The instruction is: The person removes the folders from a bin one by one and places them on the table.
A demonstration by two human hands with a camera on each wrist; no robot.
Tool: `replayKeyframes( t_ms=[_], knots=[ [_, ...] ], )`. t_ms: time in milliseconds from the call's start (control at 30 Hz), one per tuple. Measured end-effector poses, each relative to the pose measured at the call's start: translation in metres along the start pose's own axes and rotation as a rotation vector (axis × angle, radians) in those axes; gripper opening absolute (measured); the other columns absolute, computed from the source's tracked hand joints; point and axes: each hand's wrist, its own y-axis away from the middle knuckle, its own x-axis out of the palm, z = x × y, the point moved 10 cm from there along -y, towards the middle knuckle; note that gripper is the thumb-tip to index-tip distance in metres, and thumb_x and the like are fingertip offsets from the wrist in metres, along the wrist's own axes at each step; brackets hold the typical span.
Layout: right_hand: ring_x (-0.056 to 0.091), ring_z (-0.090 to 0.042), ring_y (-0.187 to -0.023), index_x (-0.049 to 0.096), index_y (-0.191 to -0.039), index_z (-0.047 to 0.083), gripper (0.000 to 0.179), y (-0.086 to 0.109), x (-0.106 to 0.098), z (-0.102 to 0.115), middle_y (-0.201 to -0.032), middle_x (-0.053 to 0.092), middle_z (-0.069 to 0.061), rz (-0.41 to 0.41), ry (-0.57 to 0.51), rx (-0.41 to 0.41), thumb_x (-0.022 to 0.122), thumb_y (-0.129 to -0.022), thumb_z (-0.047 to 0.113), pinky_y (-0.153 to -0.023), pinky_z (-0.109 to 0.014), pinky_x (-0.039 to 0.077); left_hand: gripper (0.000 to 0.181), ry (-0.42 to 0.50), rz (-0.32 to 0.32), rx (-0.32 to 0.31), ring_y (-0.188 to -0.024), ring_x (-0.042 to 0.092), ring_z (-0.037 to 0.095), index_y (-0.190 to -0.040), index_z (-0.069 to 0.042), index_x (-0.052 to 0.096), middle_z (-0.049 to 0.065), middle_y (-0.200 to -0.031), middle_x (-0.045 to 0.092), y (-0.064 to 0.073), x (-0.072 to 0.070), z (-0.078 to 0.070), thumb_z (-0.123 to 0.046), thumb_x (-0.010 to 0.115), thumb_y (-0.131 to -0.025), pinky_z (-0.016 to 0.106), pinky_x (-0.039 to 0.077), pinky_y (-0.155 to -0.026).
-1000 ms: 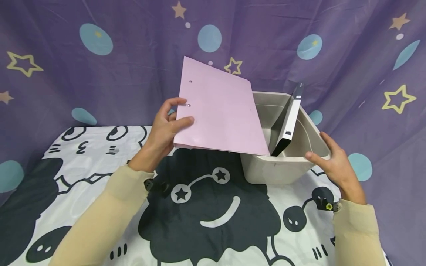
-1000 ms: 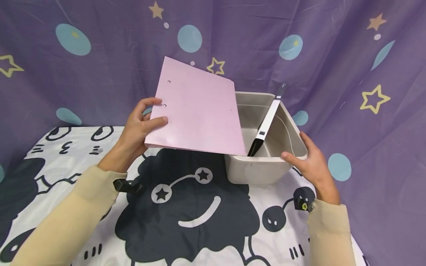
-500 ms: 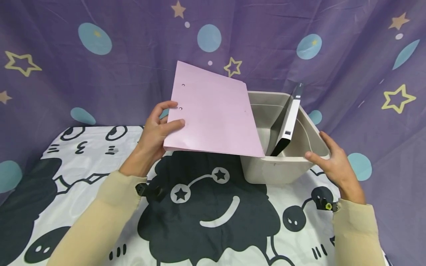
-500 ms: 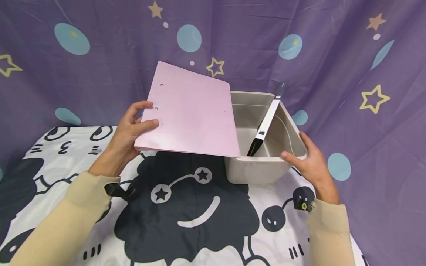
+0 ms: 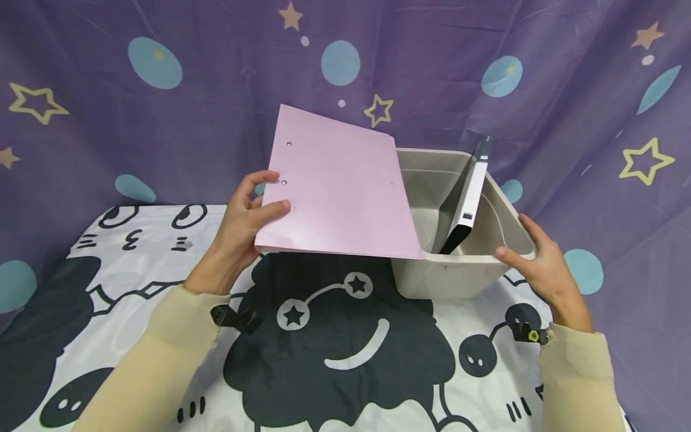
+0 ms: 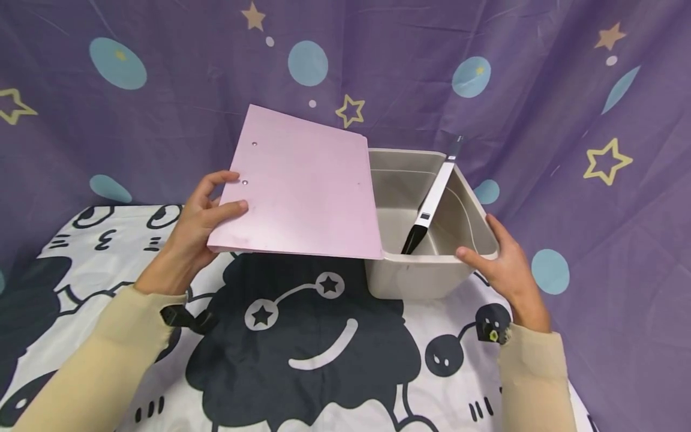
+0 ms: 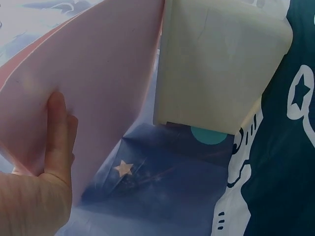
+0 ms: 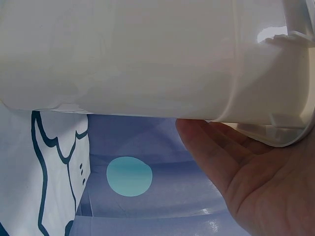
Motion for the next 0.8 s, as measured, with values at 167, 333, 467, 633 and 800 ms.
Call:
replayKeyframes(
  t_ms=[167, 333, 467, 633, 800],
  knots=[
    [0.044, -0.015, -0.110, 0.021, -0.153, 0.018, 0.082, 0.000, 0.000, -0.001, -0.141, 0.042, -0.021, -0.006, -0.011, 0.004, 0.069, -0.087, 0.031, -0.079, -0.017, 0.035, 0.047, 0.011, 0.000, 0.011, -0.074, 0.070, 0.023, -0.125, -0.018, 0.048, 0.016, -0.112, 0.057, 0.003, -0.005, 0.000, 0.004, 0.064, -0.086, 0.034, 0.056, -0.055],
    [0.044, -0.019, -0.112, 0.021, -0.153, 0.018, 0.083, 0.000, 0.000, -0.001, -0.142, 0.042, -0.021, -0.008, -0.012, 0.008, 0.069, -0.087, 0.031, -0.080, -0.018, 0.035, 0.048, 0.021, 0.001, 0.016, -0.073, 0.070, 0.022, -0.125, -0.017, 0.048, 0.015, -0.110, 0.059, 0.005, -0.012, 0.001, 0.005, 0.064, -0.086, 0.033, 0.056, -0.054],
    [0.044, -0.026, -0.116, 0.020, -0.153, 0.018, 0.083, 0.001, 0.000, -0.001, -0.144, 0.040, -0.021, -0.006, -0.014, 0.015, 0.068, -0.087, 0.031, -0.082, -0.019, 0.034, 0.051, 0.023, 0.016, 0.008, -0.074, 0.070, 0.023, -0.127, -0.018, 0.047, 0.015, -0.114, 0.057, 0.006, -0.016, 0.003, 0.006, 0.063, -0.086, 0.033, 0.056, -0.054],
    [0.043, -0.032, -0.117, 0.019, -0.154, 0.020, 0.083, 0.000, 0.000, -0.001, -0.144, 0.039, -0.021, 0.001, -0.013, 0.016, 0.068, -0.087, 0.032, -0.082, -0.020, 0.035, 0.051, 0.029, 0.020, 0.000, -0.076, 0.070, 0.023, -0.128, -0.018, 0.047, 0.015, -0.118, 0.054, 0.010, -0.020, 0.005, 0.006, 0.063, -0.086, 0.032, 0.056, -0.055],
    [0.043, -0.033, -0.118, 0.018, -0.154, 0.021, 0.084, 0.000, 0.000, -0.002, -0.145, 0.038, -0.021, 0.006, -0.013, 0.018, 0.068, -0.088, 0.032, -0.082, -0.022, 0.035, 0.050, 0.025, 0.013, -0.009, -0.075, 0.070, 0.023, -0.127, -0.018, 0.047, 0.014, -0.114, 0.057, 0.012, -0.026, 0.008, 0.006, 0.063, -0.086, 0.033, 0.056, -0.055]
  ],
)
